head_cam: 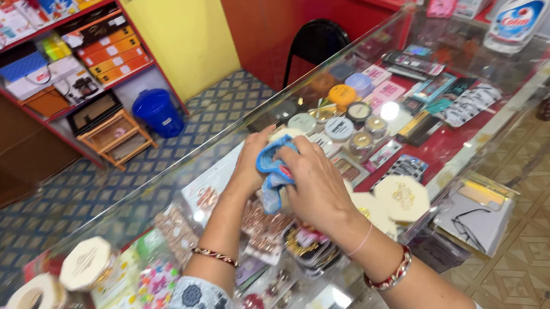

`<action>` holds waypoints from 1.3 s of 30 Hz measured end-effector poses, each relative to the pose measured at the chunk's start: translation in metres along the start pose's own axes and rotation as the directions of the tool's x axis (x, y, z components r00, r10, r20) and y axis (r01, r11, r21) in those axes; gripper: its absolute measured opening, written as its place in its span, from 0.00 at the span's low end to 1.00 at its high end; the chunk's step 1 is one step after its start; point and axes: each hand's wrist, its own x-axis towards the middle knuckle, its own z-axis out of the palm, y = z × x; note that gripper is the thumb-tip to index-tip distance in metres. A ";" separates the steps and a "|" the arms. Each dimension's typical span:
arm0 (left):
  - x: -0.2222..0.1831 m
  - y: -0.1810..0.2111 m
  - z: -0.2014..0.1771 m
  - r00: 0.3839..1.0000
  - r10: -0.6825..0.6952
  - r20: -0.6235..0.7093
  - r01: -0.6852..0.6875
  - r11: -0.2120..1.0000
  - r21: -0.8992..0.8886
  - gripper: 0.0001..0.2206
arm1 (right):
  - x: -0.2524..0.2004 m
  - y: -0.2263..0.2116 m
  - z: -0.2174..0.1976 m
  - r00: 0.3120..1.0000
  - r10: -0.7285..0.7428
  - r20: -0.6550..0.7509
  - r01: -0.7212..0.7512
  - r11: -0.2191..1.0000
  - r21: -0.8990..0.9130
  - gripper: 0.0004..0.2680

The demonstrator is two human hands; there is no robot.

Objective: The person wipes the glass surface of a display counter with a blue cloth. They pick up small cosmetic containers, wipe them individually, and place them back on the counter. The person also wipes the glass surface between items.

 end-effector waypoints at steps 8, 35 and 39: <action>0.040 0.021 0.050 0.865 -0.479 0.147 0.417 0.851 0.319 0.41 | 0.003 0.057 -0.023 0.998 0.032 0.062 -0.037 0.996 0.085 0.19; -0.189 0.068 -0.131 0.668 -0.445 -0.596 0.660 0.724 0.199 0.43 | -0.031 -0.065 0.045 0.960 -0.273 0.054 0.201 0.814 0.545 0.21; -0.245 0.069 -0.139 0.672 -0.399 -0.624 0.617 0.768 0.173 0.44 | -0.058 -0.088 0.097 0.928 -0.274 0.253 0.115 0.855 0.507 0.21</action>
